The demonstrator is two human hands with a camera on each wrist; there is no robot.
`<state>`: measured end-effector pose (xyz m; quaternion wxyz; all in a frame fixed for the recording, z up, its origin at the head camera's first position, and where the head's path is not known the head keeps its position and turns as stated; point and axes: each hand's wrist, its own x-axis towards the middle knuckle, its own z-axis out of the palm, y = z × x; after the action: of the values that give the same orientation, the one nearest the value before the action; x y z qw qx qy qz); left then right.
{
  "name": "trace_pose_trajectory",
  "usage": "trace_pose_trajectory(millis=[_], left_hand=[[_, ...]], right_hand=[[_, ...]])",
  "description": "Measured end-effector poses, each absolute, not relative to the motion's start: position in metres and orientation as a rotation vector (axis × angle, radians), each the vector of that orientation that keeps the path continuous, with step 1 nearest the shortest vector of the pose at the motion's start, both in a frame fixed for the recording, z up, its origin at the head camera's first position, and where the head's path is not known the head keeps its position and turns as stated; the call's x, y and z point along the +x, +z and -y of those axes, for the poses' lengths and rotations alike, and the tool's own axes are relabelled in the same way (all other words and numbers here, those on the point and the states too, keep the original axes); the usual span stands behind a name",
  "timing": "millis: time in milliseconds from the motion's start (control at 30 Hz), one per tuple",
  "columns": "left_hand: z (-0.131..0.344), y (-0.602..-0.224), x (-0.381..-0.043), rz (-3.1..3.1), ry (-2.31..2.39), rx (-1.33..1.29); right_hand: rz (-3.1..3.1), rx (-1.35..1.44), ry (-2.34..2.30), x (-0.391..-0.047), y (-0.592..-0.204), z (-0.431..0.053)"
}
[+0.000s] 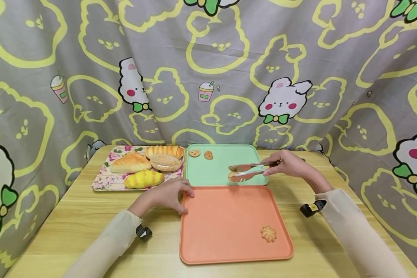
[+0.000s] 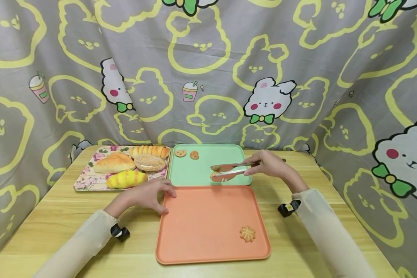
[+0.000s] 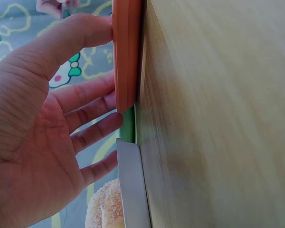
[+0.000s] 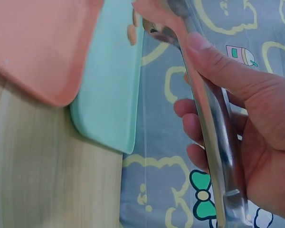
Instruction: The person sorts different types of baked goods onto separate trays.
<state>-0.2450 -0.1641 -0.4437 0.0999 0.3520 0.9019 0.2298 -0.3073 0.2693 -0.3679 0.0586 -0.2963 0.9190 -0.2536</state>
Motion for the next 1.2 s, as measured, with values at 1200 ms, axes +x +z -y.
trace_pose_trajectory(millis=[1200], left_hand=[[0.163,-0.444,-0.244,-2.664,0.674,1.034]], right_hand=[[-3.102,-0.321,-0.634,-0.361,-0.395,-0.194]])
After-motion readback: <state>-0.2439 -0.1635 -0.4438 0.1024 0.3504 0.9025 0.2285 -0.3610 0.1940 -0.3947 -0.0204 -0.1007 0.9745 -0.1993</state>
